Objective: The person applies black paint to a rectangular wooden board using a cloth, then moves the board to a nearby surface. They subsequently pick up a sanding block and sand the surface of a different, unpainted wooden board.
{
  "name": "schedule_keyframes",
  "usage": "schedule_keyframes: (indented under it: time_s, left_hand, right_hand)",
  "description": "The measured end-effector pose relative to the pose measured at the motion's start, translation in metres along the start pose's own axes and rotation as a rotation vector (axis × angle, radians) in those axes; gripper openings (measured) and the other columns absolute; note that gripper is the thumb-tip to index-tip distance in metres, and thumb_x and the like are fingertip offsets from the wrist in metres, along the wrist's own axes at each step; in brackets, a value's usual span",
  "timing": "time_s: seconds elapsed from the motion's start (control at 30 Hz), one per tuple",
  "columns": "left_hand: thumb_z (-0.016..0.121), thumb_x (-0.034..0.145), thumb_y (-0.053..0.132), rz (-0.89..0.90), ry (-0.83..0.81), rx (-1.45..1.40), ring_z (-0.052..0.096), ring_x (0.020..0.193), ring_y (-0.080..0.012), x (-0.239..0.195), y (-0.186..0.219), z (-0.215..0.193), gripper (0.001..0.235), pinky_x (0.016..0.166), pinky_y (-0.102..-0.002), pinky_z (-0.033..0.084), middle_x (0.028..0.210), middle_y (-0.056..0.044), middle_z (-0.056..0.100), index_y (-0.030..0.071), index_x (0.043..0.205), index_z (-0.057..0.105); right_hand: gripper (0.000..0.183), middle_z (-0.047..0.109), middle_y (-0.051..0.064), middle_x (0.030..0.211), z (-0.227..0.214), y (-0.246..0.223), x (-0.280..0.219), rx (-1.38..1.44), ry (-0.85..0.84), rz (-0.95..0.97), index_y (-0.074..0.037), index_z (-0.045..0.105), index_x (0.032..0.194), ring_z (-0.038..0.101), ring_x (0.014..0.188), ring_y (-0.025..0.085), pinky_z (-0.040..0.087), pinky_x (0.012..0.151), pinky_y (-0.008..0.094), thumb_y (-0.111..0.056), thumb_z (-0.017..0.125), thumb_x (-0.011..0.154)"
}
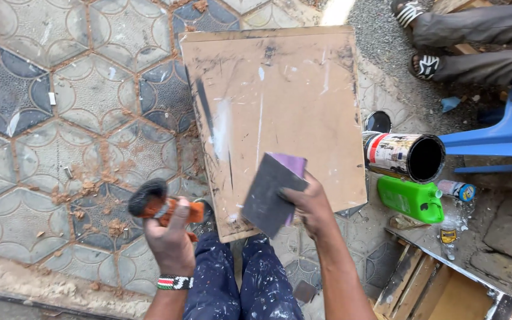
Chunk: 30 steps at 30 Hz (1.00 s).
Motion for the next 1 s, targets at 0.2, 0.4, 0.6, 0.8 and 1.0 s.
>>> schedule_keyframes:
  time_s: [0.2, 0.4, 0.6, 0.8, 1.0]
  left_hand:
    - [0.088, 0.099, 0.010, -0.117, -0.616, -0.097, 0.090, 0.085, -0.0304, -0.050, -0.001, 0.041, 0.048, 0.077, -0.041, 0.074, 0.096, -0.017, 0.091, 0.000, 0.145, 0.080]
    - [0.090, 0.096, -0.006, -0.303, -0.519, -0.045, 0.078, 0.095, -0.0217, -0.053, -0.033, 0.051, 0.041, 0.077, -0.038, 0.074, 0.111, -0.011, 0.082, 0.005, 0.134, 0.081]
    - [0.095, 0.087, -0.009, -0.360, -0.366, -0.118, 0.073, 0.074, -0.0227, -0.029, -0.035, 0.034, 0.040, 0.052, -0.038, 0.059, 0.105, -0.010, 0.081, -0.001, 0.124, 0.082]
    - [0.090, 0.094, -0.004, -0.262, -0.468, -0.163, 0.066, 0.053, -0.0285, 0.002, -0.012, 0.031, 0.030, 0.046, -0.039, 0.041, 0.077, -0.016, 0.072, 0.000, 0.120, 0.075]
    - [0.092, 0.094, -0.004, -0.133, -0.119, -0.397, 0.083, 0.082, -0.0226, 0.051, 0.008, -0.013, 0.036, 0.068, -0.041, 0.077, 0.093, -0.006, 0.076, 0.006, 0.124, 0.076]
  right_hand:
    - [0.050, 0.087, 0.016, 0.117, -0.013, 0.063, 0.001, 0.158, 0.090, -0.045, 0.002, 0.082, 0.131, 0.081, 0.102, 0.026, 0.069, 0.087, 0.039, -0.003, 0.098, 0.083]
    - [0.041, 0.090, 0.019, 0.117, 0.029, 0.056, -0.004, 0.284, -0.137, -0.061, 0.005, 0.083, 0.126, 0.083, 0.097, 0.027, 0.072, 0.084, 0.044, -0.005, 0.096, 0.089]
    - [0.040, 0.089, 0.016, 0.117, 0.032, 0.056, 0.002, 0.136, -0.135, -0.070, 0.004, 0.085, 0.127, 0.081, 0.099, 0.025, 0.071, 0.085, 0.040, -0.008, 0.096, 0.091]
    - [0.020, 0.082, 0.004, 0.106, 0.048, 0.023, 0.032, -0.034, -0.188, -0.237, -0.003, 0.087, 0.116, 0.075, 0.095, 0.016, 0.063, 0.081, 0.033, -0.018, 0.090, 0.104]
    - [0.062, 0.066, 0.048, 0.160, 0.080, -0.081, 0.090, -1.083, 0.379, -1.149, 0.018, 0.068, 0.163, 0.052, 0.158, 0.066, 0.031, 0.140, 0.069, -0.031, 0.073, 0.126]
Point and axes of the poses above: each hand's wrist, its own x-axis towards the middle knuckle, its own z-axis out of the palm, y = z × x, the point moved 5 cm from there along x, towards the middle knuckle
